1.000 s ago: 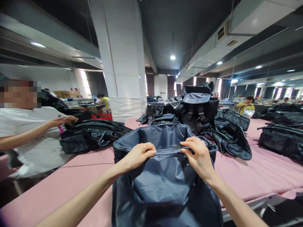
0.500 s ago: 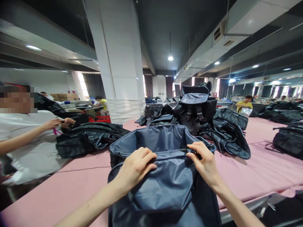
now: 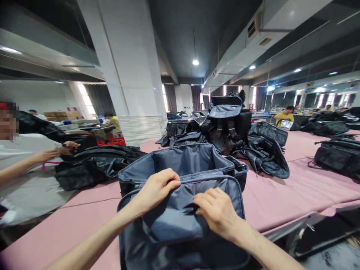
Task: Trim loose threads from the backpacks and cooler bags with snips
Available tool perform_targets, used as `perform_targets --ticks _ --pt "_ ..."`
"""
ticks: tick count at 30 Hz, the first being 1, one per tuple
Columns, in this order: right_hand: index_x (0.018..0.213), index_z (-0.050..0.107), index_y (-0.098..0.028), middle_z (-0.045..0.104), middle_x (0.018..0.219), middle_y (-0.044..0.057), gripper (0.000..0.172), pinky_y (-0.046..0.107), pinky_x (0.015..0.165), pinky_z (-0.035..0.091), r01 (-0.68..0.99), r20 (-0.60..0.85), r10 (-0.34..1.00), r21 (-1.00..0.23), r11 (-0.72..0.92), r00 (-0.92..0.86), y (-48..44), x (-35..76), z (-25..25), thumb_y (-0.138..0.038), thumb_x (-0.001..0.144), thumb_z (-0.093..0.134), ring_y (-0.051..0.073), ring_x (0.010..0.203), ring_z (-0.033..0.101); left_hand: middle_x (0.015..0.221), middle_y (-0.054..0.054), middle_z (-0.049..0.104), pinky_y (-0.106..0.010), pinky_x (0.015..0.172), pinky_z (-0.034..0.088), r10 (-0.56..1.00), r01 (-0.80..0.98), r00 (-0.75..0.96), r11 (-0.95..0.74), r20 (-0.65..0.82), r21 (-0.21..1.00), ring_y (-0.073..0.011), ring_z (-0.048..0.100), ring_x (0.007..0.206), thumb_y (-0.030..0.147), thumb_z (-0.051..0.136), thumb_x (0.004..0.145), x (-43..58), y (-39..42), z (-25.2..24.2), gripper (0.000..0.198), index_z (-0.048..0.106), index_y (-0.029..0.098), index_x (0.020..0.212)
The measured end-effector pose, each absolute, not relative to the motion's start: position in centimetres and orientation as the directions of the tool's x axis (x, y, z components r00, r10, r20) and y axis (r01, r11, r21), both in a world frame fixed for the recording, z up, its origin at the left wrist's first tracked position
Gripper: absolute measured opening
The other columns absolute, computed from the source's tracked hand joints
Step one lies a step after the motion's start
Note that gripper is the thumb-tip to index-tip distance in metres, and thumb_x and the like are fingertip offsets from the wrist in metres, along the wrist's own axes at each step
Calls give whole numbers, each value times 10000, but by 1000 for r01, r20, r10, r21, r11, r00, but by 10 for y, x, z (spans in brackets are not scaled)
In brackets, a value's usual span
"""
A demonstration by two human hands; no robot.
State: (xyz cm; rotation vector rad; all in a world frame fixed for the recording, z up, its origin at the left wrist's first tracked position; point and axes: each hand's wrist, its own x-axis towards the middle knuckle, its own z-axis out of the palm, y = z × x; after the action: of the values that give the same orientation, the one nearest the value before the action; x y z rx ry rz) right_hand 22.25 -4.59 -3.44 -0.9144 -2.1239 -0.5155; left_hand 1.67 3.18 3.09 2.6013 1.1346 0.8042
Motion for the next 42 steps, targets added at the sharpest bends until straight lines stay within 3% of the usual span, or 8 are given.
perform_targets --ticks 4,10,17,23,31,36,39,42 --pt "985 543 -181 646 822 41 142 282 611 449 705 749 515 -91 704 -417 -55 223 -36 -198 845 531 154 706 555 759 -2 601 -244 666 370 757 596 578 -647 305 476 -145 543 717 254 449 790 17 38 38 177 577 176 696" --pt "1019 566 -204 660 859 47 182 263 647 491 732 854 459 -148 665 -245 -59 243 -18 -219 838 548 152 741 603 769 -4 600 -235 666 385 728 593 583 -685 361 422 -138 543 723 256 444 819 14 38 31 184 580 179 720" --pt "967 610 -211 681 906 46 186 274 670 526 781 846 521 -402 478 117 -52 271 -17 -297 808 569 179 784 642 801 -44 590 -267 634 369 225 544 637 -809 737 -223 -154 477 698 180 369 906 4 28 -2 225 593 166 893" --pt "946 640 -215 693 928 36 232 277 696 536 740 794 574 -506 442 200 -51 281 -22 -365 776 587 192 814 653 898 -70 615 -283 751 401 90 541 627 -765 774 -349 -168 523 834 129 379 903 -3 22 -11 235 571 137 1039" --pt "928 659 -221 698 916 45 304 301 688 532 752 780 584 -522 404 227 -49 293 -33 -452 739 603 214 806 654 879 -50 634 -294 747 430 395 772 408 -631 824 -80 -173 555 828 274 476 874 -70 31 -20 185 620 202 966" --pt "918 661 -239 694 903 43 325 312 639 524 752 777 580 -530 392 246 -48 297 -36 -496 730 594 227 801 650 866 -43 661 -286 665 479 657 775 145 -540 740 328 -188 605 795 429 489 821 -114 29 -39 265 630 208 859" --pt "931 646 -238 688 898 39 317 298 611 509 789 794 558 -495 365 240 -47 289 -32 -489 747 582 214 767 645 986 -55 653 -307 731 495 792 657 45 -482 608 580 -196 611 873 457 497 782 -102 25 -38 338 597 200 976" --pt "973 615 -236 671 933 43 250 310 688 500 816 843 526 -381 435 113 -46 267 -21 -403 794 565 203 807 631 1003 -71 643 -346 807 481 873 556 -9 -401 488 728 -216 605 922 462 518 734 -76 28 -32 388 557 175 992"
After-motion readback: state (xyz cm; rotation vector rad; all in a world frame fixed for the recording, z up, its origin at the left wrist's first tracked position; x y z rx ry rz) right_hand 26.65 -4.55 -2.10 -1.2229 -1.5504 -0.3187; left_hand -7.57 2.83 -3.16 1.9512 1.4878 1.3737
